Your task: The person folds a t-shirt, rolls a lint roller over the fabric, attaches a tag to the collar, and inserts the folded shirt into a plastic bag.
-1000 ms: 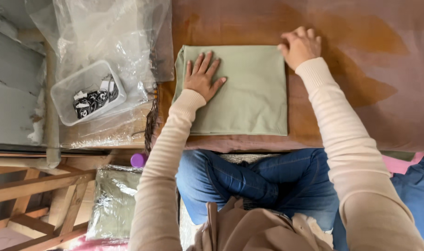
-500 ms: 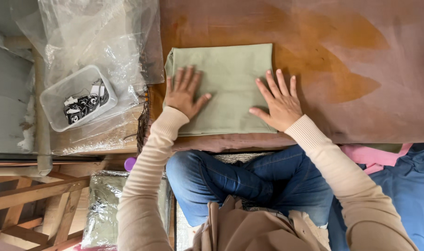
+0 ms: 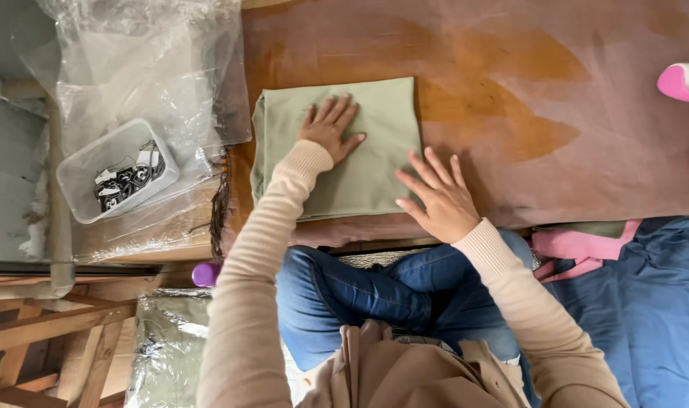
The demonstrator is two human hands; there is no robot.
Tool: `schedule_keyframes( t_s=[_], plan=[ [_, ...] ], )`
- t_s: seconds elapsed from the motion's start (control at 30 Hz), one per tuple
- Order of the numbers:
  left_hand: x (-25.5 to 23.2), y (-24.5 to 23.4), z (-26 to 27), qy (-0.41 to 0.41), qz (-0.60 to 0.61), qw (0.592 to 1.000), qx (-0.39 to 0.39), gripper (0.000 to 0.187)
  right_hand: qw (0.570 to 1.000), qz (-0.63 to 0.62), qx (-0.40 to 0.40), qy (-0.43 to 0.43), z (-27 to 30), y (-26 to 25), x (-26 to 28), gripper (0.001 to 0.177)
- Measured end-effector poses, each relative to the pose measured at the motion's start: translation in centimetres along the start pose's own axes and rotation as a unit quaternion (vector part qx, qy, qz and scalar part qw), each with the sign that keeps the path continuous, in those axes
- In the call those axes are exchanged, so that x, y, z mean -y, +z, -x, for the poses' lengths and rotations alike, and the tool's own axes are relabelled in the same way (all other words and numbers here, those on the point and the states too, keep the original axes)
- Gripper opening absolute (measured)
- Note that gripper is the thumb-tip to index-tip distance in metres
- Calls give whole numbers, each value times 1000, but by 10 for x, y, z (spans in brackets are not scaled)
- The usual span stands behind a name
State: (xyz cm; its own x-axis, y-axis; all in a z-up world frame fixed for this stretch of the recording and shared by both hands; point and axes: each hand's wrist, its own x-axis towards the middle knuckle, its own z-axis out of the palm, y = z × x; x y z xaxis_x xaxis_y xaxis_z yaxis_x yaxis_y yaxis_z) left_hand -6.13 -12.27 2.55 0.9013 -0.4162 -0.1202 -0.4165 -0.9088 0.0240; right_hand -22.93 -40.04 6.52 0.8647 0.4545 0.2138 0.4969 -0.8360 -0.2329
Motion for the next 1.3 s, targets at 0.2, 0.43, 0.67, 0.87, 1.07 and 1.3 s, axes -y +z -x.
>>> schedule_keyframes(
  t_s=[0.2, 0.43, 0.67, 0.87, 1.07, 1.3],
  plan=[
    [-98, -7, 68, 64, 95, 985, -127, 60, 966, 99, -143, 193, 52, -19, -155, 48],
    [-18, 3, -134, -98, -18, 995, -20, 50, 967, -40, -2, 252, 33, -24, -70, 41],
    [-53, -115, -107, -160, 61, 961, 216, 48, 957, -106, 96, 254, -33, -16, -11, 90],
    [-58, -164, -49, -195, 239, 932, 191, 62, 935, -131, 142, 298, -45, -12, -21, 81],
    [-20, -179, 13, -101, 298, 946, 82, 31, 934, -161, 150, 281, -43, -12, -10, 62],
    [23, -219, 85, 18, 516, 847, -125, 22, 906, -367, 87, 194, -52, -112, -5, 32]
  ],
)
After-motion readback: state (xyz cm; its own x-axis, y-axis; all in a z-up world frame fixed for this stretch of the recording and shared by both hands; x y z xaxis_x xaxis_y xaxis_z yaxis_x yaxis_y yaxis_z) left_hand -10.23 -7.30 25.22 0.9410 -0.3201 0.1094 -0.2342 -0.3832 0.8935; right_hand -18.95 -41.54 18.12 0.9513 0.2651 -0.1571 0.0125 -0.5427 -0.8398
